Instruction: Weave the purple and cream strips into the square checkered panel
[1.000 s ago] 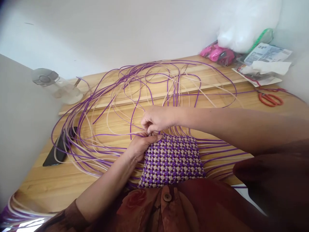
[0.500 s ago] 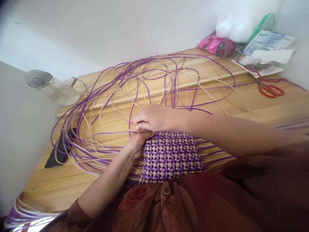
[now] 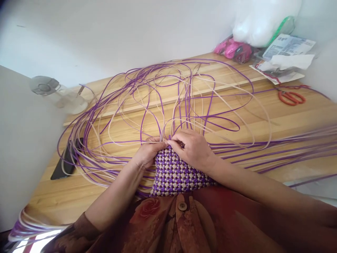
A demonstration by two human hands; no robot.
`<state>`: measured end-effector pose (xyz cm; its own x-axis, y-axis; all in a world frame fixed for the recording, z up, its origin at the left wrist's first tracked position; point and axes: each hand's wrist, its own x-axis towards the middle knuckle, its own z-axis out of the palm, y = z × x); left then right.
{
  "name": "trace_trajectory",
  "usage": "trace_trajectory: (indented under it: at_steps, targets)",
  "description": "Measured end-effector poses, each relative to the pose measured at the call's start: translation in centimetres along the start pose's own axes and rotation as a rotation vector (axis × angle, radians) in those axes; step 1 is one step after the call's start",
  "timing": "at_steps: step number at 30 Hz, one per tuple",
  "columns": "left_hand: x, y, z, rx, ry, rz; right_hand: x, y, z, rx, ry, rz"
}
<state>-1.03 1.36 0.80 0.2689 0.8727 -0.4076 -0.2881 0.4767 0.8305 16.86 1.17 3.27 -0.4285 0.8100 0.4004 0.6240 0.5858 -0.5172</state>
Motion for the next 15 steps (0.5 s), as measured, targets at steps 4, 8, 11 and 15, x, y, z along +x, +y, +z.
trace_trajectory:
  at_steps: [4,8,11,15]
  targets:
    - [-0.1,0.1,0.1,0.049,0.02,0.039,0.1,0.2,0.5,-0.011,0.033,-0.016]
    - [0.1,0.2,-0.1,0.002,0.021,-0.013,-0.1,0.3,0.6,0.011,0.065,-0.019]
    - [0.3,0.2,-0.3,-0.065,0.002,-0.086,-0.9,0.1,-0.2,0.168,0.009,-0.022]
    - [0.4,0.1,-0.3,-0.073,-0.016,-0.125,-2.5,-0.4,-1.8,0.297,-0.176,0.071]
